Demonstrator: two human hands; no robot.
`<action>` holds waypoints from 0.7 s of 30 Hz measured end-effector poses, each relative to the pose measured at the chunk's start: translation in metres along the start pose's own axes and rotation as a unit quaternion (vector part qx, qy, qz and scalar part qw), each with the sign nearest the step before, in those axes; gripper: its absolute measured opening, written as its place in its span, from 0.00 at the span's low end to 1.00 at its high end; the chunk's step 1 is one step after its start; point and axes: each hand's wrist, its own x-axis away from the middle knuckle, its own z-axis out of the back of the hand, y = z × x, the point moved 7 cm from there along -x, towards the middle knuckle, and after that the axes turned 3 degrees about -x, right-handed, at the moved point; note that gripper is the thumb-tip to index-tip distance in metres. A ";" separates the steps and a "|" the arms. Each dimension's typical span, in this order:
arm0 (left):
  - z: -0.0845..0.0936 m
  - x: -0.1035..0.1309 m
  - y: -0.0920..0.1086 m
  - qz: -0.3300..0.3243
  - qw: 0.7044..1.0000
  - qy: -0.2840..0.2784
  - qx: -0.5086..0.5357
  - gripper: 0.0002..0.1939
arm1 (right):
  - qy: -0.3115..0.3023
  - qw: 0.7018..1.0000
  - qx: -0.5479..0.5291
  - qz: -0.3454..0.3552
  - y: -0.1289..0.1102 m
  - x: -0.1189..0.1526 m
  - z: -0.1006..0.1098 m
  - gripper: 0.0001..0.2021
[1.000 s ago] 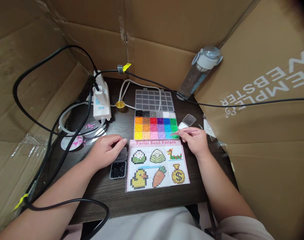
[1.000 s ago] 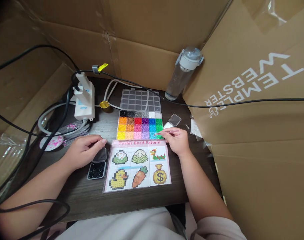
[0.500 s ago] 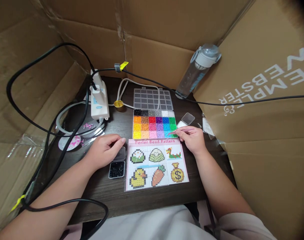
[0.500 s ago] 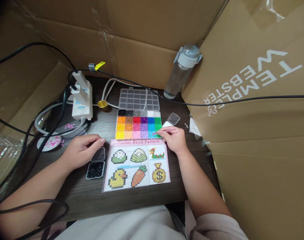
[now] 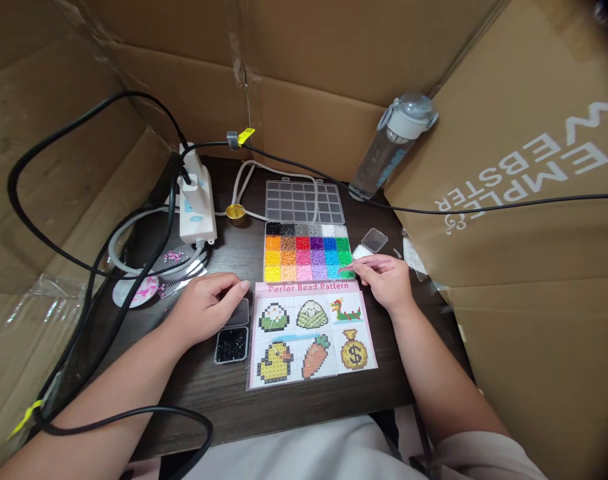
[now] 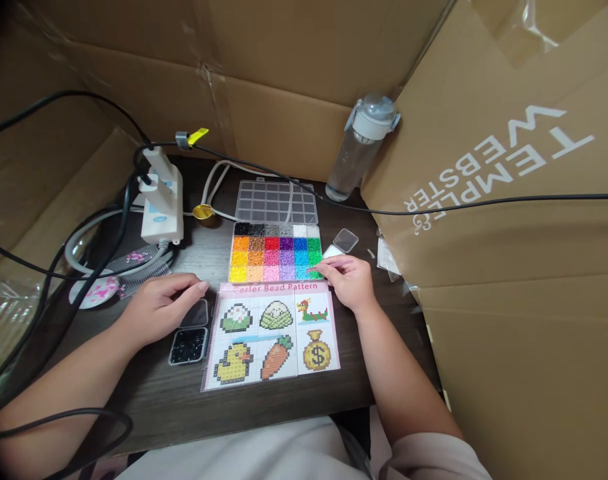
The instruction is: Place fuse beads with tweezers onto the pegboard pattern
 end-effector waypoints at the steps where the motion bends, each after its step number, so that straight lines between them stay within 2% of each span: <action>1: 0.000 0.000 0.000 0.001 1.000 0.001 0.000 0.23 | -0.001 1.000 0.000 -0.004 0.001 0.000 0.000 0.06; 21: 0.001 0.000 0.001 0.011 1.000 -0.006 0.001 0.23 | -0.012 0.999 0.038 0.009 -0.002 0.002 -0.002 0.06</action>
